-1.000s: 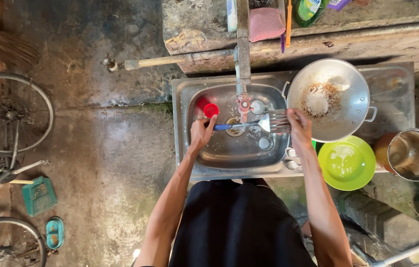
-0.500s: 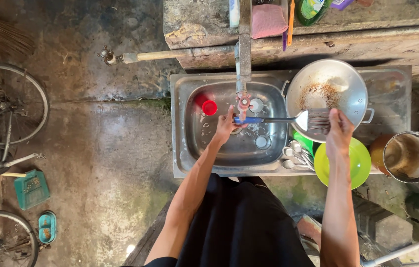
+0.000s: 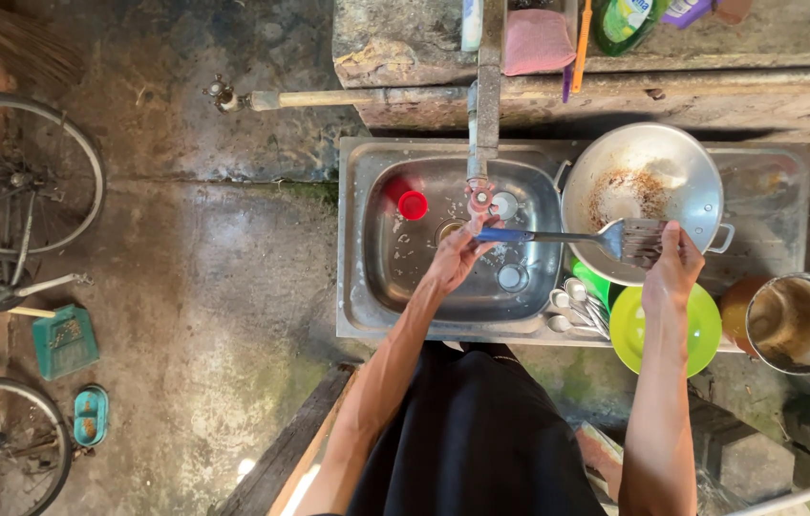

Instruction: The person is washing kitchen utensils and a wok at an outdoor sink and hanging them back on a wall rack.

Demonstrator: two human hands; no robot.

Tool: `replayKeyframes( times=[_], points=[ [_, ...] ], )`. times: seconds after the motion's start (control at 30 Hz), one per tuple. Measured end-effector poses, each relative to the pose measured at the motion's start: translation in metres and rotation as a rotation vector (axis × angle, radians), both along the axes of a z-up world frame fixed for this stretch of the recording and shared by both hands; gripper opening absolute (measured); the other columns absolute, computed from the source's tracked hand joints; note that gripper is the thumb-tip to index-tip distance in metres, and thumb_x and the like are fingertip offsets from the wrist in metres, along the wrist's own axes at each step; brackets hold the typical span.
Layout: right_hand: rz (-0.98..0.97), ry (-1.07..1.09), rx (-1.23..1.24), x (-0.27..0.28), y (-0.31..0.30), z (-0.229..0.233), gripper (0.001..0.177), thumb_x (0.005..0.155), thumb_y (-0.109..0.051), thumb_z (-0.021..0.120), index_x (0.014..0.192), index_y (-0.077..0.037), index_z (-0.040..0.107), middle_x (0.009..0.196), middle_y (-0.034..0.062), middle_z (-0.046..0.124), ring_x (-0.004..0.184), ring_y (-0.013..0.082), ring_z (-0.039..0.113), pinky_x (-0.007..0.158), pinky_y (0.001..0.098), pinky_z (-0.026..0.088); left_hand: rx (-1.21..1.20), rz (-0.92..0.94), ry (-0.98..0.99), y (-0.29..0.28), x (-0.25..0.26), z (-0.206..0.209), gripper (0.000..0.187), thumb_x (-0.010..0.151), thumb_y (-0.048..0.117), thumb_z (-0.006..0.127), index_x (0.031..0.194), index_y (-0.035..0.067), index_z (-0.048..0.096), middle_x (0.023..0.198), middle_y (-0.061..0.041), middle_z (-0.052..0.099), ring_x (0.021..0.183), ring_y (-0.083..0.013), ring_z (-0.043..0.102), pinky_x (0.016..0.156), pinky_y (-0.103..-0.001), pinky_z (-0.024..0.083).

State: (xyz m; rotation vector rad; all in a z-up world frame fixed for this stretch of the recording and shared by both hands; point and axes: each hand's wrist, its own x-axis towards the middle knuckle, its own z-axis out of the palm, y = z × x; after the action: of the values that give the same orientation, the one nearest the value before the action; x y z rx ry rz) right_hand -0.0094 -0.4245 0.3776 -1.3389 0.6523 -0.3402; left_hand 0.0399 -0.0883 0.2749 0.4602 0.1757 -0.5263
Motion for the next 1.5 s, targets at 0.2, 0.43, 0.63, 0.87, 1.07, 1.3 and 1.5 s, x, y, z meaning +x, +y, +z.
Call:
replayKeyframes(
  times=[0.2, 0.43, 0.63, 0.87, 1.07, 1.3, 1.5],
  points=[
    [-0.024, -0.15, -0.062, 0.01, -0.002, -0.033, 0.02, 0.114, -0.019, 0.062, 0.11, -0.001, 0.067, 0.098, -0.0011, 0.065, 0.086, 0.0092, 0.06, 0.08, 0.0272, 0.055, -0.063, 0.152, 0.089, -0.011, -0.014, -0.055, 0.045, 0.11, 0.023, 0.054, 0.138, -0.011, 0.052, 0.138, -0.022, 0.059, 0.126, -0.0288, 0.062, 0.107, -0.043, 0.053],
    [0.098, 0.064, -0.134, 0.018, 0.054, -0.018, 0.021, 0.11, -0.023, 0.058, 0.11, -0.004, 0.068, 0.094, -0.0002, 0.068, 0.08, 0.0091, 0.062, 0.077, 0.0266, 0.056, 0.062, 0.354, 0.169, 0.014, -0.004, -0.056, 0.045, 0.112, 0.029, 0.041, 0.138, -0.005, 0.053, 0.139, -0.021, 0.061, 0.125, -0.0276, 0.064, 0.099, -0.037, 0.058],
    [0.198, 0.027, 0.038, 0.023, 0.093, 0.015, 0.02, 0.108, -0.022, 0.054, 0.106, -0.004, 0.064, 0.084, 0.0035, 0.068, 0.065, 0.0131, 0.066, 0.055, 0.0308, 0.058, 0.047, 0.449, 0.26, 0.026, -0.003, -0.07, 0.051, 0.112, 0.033, 0.039, 0.141, -0.007, 0.05, 0.141, -0.024, 0.061, 0.13, -0.0301, 0.062, 0.1, -0.037, 0.059],
    [0.249, -0.072, 0.001, 0.024, 0.088, 0.003, 0.025, 0.116, -0.021, 0.054, 0.109, 0.0, 0.064, 0.089, 0.0051, 0.069, 0.071, 0.0138, 0.069, 0.061, 0.0308, 0.06, 0.046, 0.479, 0.29, 0.023, -0.014, -0.075, 0.05, 0.11, 0.034, 0.047, 0.139, -0.007, 0.049, 0.138, -0.024, 0.062, 0.127, -0.0326, 0.064, 0.102, -0.038, 0.058],
    [0.338, -0.024, -0.047, 0.021, 0.098, 0.005, 0.025, 0.112, -0.025, 0.056, 0.107, -0.002, 0.064, 0.082, 0.0031, 0.066, 0.062, 0.0123, 0.063, 0.051, 0.0327, 0.058, 0.027, 0.529, 0.33, 0.032, -0.018, -0.09, 0.052, 0.109, 0.036, 0.048, 0.138, -0.008, 0.051, 0.139, -0.023, 0.063, 0.127, -0.0327, 0.064, 0.104, -0.04, 0.057],
    [0.324, -0.092, 0.017, 0.016, 0.071, -0.032, 0.031, 0.114, -0.029, 0.06, 0.105, -0.001, 0.071, 0.093, 0.0057, 0.072, 0.075, 0.013, 0.067, 0.071, 0.0322, 0.059, -0.045, 0.434, 0.299, 0.02, -0.011, -0.095, 0.057, 0.108, 0.036, 0.038, 0.143, -0.009, 0.039, 0.14, -0.029, 0.058, 0.127, -0.0375, 0.063, 0.108, -0.045, 0.054],
    [0.385, -0.29, 0.158, 0.006, 0.043, -0.047, 0.056, 0.104, -0.061, 0.058, 0.088, -0.008, 0.06, 0.094, 0.0036, 0.064, 0.092, 0.0193, 0.064, 0.094, 0.0438, 0.055, -0.069, 0.249, 0.219, 0.003, -0.007, -0.066, 0.051, 0.109, 0.02, 0.042, 0.15, -0.01, 0.033, 0.147, -0.027, 0.054, 0.134, -0.0361, 0.056, 0.112, -0.046, 0.051]
  ],
)
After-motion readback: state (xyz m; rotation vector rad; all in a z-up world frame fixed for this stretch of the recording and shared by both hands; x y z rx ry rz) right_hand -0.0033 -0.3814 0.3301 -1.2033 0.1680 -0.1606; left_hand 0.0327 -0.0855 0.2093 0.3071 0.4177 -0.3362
